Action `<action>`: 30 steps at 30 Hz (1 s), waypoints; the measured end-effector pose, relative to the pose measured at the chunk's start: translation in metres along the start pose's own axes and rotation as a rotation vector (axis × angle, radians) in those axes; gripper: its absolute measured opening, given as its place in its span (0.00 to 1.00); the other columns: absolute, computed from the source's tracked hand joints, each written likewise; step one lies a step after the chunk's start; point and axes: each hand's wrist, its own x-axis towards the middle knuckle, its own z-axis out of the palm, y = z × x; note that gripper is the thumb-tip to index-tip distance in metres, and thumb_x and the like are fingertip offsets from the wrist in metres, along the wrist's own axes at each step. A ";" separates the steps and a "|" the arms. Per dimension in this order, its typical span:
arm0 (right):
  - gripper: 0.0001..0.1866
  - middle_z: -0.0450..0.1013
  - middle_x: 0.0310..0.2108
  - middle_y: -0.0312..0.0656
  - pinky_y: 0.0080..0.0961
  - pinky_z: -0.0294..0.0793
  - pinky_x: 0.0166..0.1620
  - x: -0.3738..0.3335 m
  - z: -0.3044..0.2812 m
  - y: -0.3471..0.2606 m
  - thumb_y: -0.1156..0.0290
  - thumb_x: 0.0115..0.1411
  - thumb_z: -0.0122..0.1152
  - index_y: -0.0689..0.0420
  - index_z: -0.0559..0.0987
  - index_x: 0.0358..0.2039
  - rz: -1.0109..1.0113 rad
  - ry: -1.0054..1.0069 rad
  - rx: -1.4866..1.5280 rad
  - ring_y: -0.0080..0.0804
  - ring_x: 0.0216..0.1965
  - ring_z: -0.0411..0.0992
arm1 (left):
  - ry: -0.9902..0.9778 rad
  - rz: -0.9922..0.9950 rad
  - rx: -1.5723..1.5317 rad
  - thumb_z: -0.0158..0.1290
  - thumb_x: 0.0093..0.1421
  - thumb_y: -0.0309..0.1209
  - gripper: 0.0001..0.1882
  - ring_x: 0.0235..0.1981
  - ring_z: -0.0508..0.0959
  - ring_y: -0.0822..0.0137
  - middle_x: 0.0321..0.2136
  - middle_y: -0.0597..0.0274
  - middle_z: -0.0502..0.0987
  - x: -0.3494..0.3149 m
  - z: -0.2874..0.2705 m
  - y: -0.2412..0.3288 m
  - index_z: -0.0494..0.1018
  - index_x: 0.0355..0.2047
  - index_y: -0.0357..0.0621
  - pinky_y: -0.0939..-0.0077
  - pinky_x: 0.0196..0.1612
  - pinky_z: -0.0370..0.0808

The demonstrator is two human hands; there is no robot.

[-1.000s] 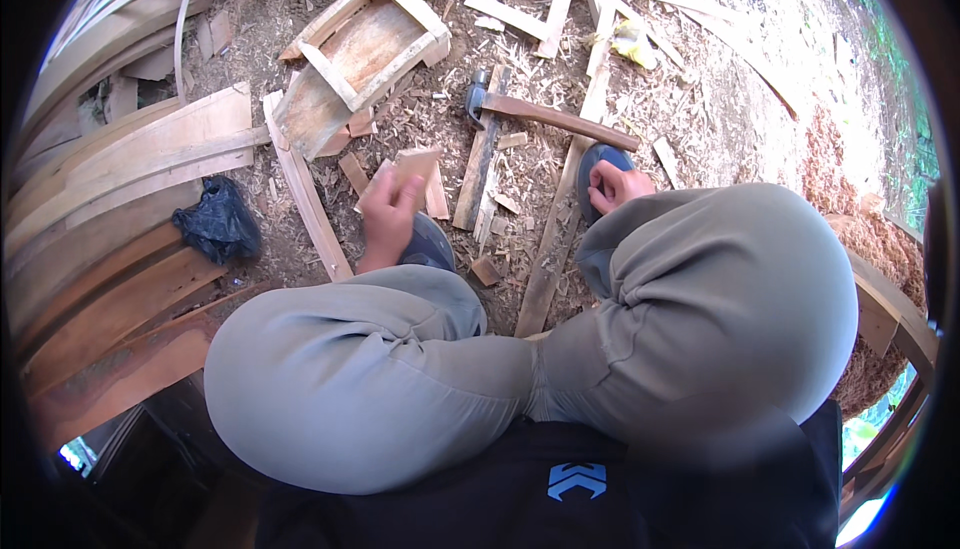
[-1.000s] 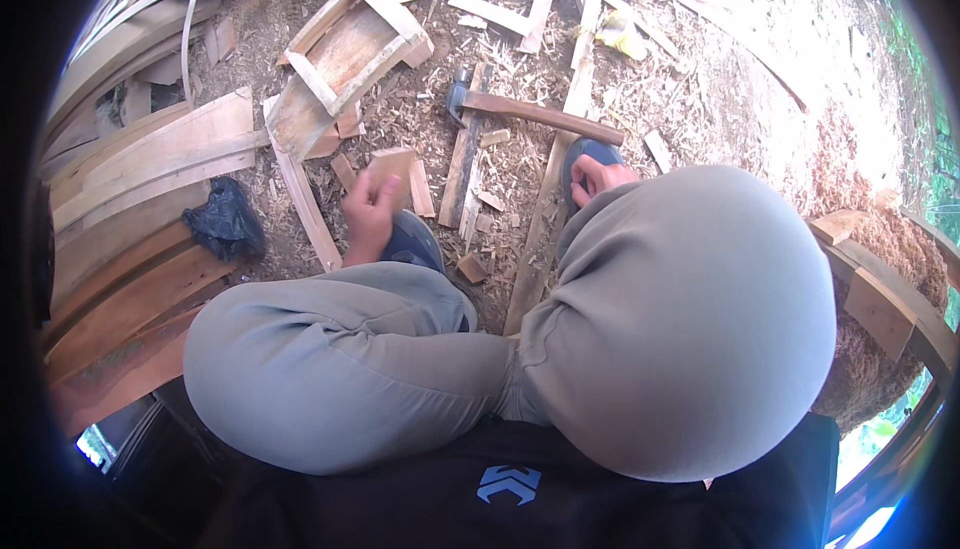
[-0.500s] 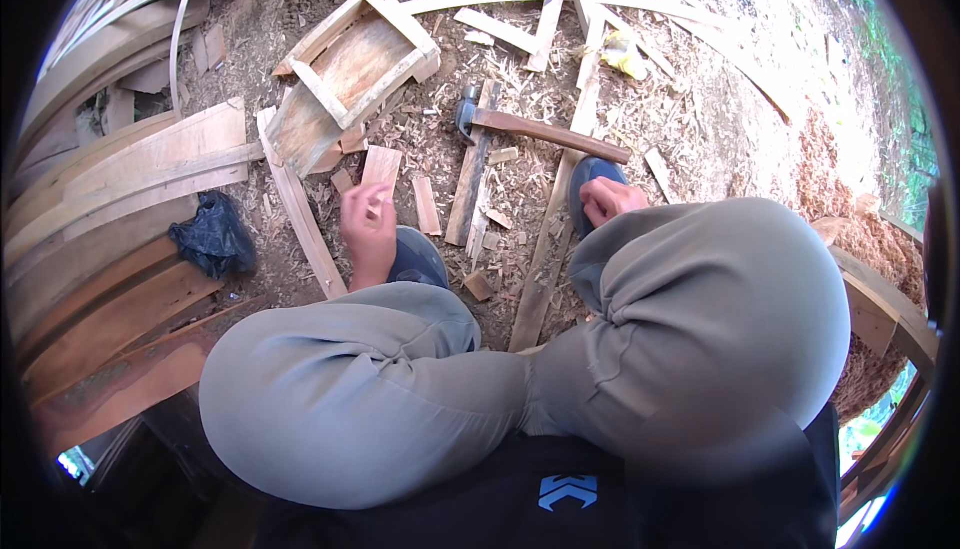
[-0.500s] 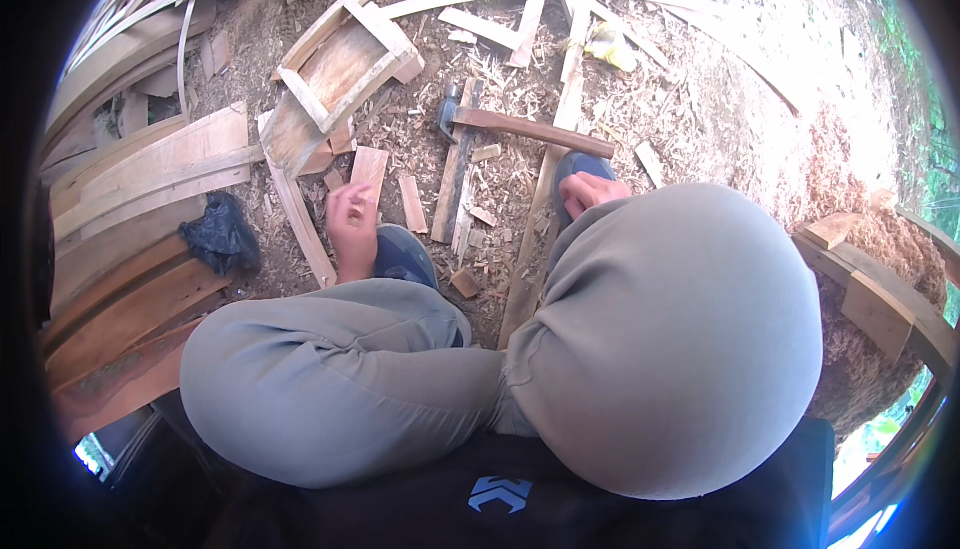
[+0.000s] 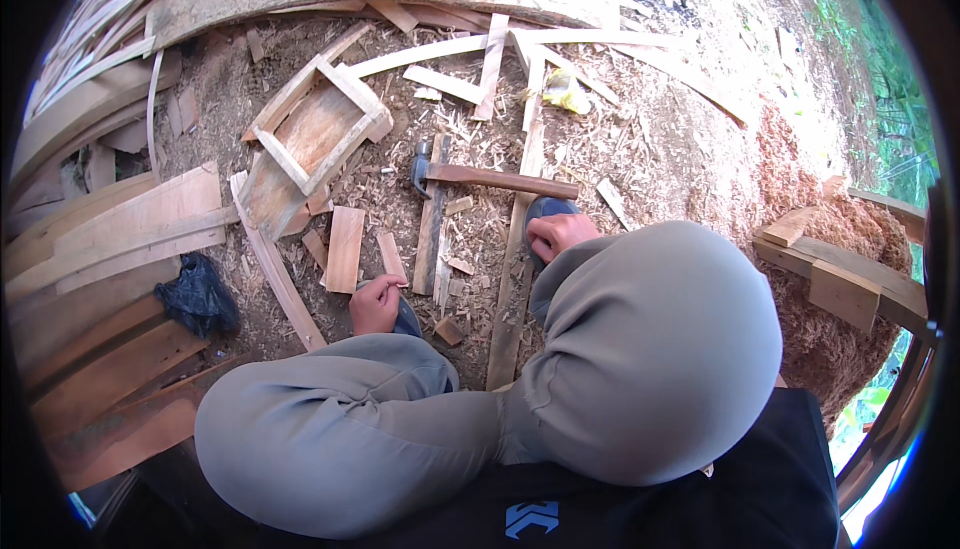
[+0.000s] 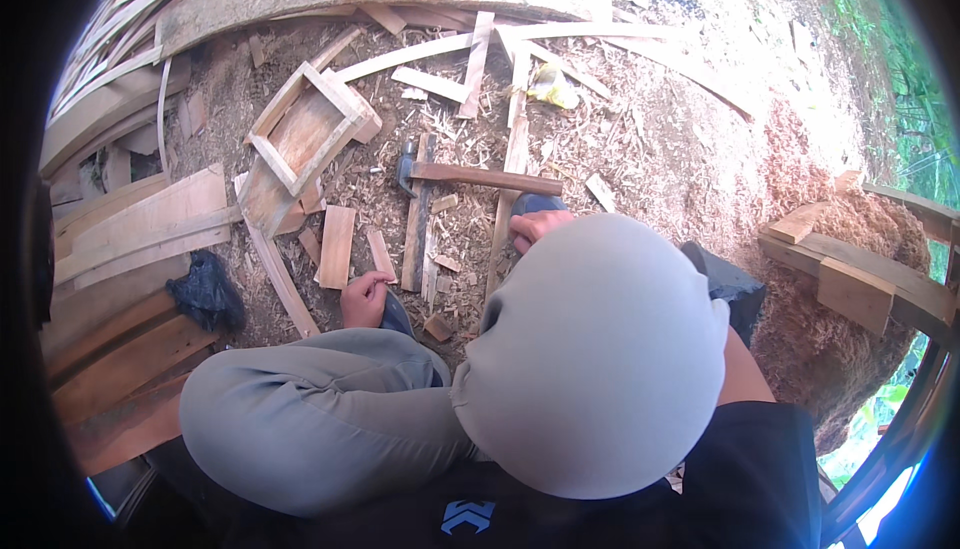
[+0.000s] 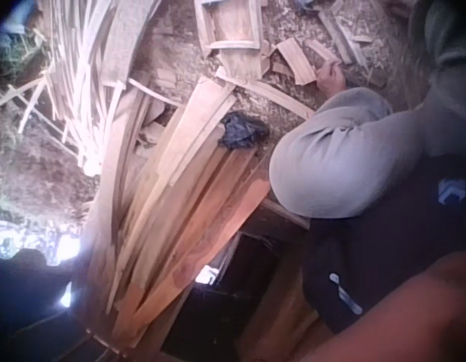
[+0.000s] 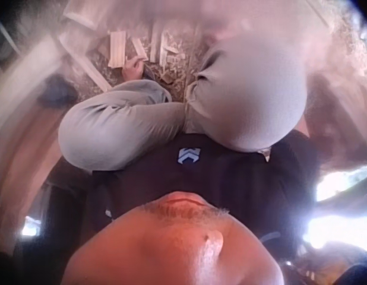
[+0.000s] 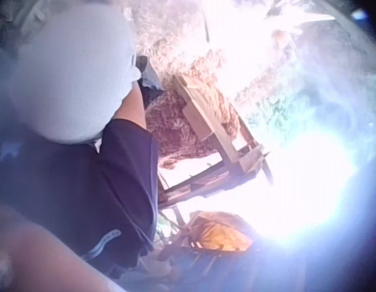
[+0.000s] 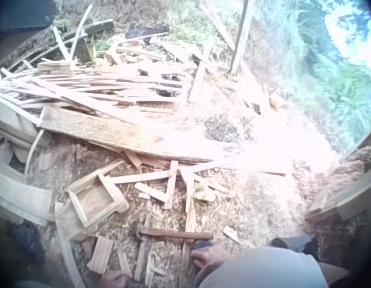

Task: The person assembles a small square wooden frame by hand, using a hammer to tap the joints together. They repeatedly adjust the pieces and tap them into alignment, then inspect the assembled frame.

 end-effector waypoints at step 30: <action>0.10 0.79 0.26 0.37 0.23 0.75 0.25 0.054 -0.156 -0.012 0.62 0.61 0.73 0.53 0.82 0.30 -0.232 0.675 -0.081 0.24 0.22 0.77 | -0.039 0.235 0.003 0.57 0.60 0.22 0.09 0.15 0.68 0.75 0.16 0.63 0.72 0.044 -0.104 0.049 0.85 0.38 0.48 0.75 0.22 0.65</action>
